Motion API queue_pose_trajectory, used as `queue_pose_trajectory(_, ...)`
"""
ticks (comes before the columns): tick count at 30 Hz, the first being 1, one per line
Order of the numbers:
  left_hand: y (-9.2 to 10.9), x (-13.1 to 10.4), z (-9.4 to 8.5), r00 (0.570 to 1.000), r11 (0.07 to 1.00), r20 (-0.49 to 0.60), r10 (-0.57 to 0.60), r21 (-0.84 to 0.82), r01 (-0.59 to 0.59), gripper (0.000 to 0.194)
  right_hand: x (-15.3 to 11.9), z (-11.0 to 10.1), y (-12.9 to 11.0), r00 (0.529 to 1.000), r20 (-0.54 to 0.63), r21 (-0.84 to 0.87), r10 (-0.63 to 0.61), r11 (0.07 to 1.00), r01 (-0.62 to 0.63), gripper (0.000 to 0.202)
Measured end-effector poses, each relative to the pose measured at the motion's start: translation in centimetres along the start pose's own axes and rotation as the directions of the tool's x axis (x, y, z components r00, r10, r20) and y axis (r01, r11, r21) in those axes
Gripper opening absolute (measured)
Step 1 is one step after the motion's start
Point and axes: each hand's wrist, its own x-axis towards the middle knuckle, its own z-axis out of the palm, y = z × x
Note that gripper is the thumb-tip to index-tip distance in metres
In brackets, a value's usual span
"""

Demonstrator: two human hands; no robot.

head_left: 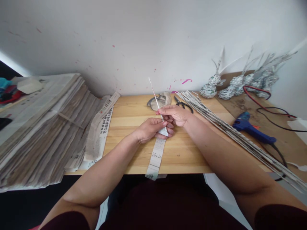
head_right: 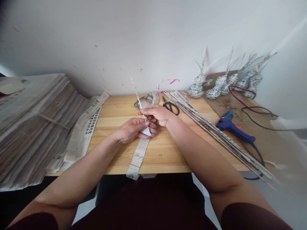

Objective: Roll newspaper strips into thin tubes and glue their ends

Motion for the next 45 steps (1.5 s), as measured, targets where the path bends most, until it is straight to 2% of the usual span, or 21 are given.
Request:
queue_pose_trajectory(4, -0.1, -0.1, 0.1, 1.0, 1.0, 0.016, -0.001, -0.007, 0.001, 0.037, -0.1, -0.1, 0.0, 1.0, 0.007, -0.038, -0.023, 0.999, 0.023, 0.026)
queue_pose_trajectory(11, -0.5, 0.0, 0.0, 0.997, 1.0, 0.07, -0.011, 0.03, 0.009, 0.039, -0.1, -0.9, 0.1, 0.992, 0.112, 0.021, -0.056, 0.998, 0.054, 0.026)
queue_pose_trajectory(21, -0.3, -0.3, 0.4, 0.996, 0.997, 0.065, -0.064, 0.048, 0.061, 0.038, 0.0, -0.2, -0.3, 0.994, -0.093, -0.004, -0.063, 0.998, 0.063, 0.039)
queue_pose_trajectory(23, -0.3, -0.2, 0.3, 0.996, 0.997, 0.065, -0.06, 0.044, 0.057, 0.039, -0.1, -0.6, -0.3, 0.997, -0.046, -0.006, -0.061, 0.998, 0.06, 0.037)
queue_pose_trajectory(26, -0.4, -0.2, 0.1, 0.997, 0.999, 0.069, -0.034, 0.025, 0.033, 0.039, -0.1, -1.2, -0.2, 0.994, 0.099, -0.004, -0.045, 0.999, 0.046, 0.034)
queue_pose_trajectory(28, -0.5, -0.1, 0.1, 0.997, 0.999, 0.067, -0.033, 0.022, 0.031, 0.039, -0.1, -1.3, -0.2, 0.991, 0.12, -0.006, -0.055, 0.998, 0.056, 0.031)
queue_pose_trajectory(34, -0.5, -0.1, 0.2, 0.995, 0.998, 0.078, -0.054, 0.017, 0.053, 0.041, -0.4, -0.6, -0.7, 0.994, -0.086, -0.032, -0.069, 0.997, 0.067, 0.036)
queue_pose_trajectory(36, -0.5, -0.1, 0.2, 0.995, 0.999, 0.088, -0.054, 0.006, 0.053, 0.042, -0.5, -0.7, -0.8, 0.996, -0.048, -0.036, -0.08, 0.996, 0.078, 0.038)
queue_pose_trajectory(39, -0.4, -0.2, 0.2, 0.995, 0.999, 0.088, -0.048, 0.0, 0.048, 0.041, -0.5, -1.1, -0.7, 0.993, 0.088, -0.038, -0.074, 0.996, 0.077, 0.037)
queue_pose_trajectory(40, -0.4, -0.2, 0.2, 0.995, 0.999, 0.09, -0.05, -0.001, 0.05, 0.04, -0.5, -1.2, -0.7, 0.993, 0.092, -0.042, -0.071, 0.996, 0.075, 0.036)
queue_pose_trajectory(45, -0.5, -0.2, 0.3, 0.993, 0.998, 0.102, -0.063, -0.012, 0.065, 0.039, -0.3, -1.2, -0.7, 0.988, -0.116, -0.056, -0.104, 0.994, 0.098, 0.042)
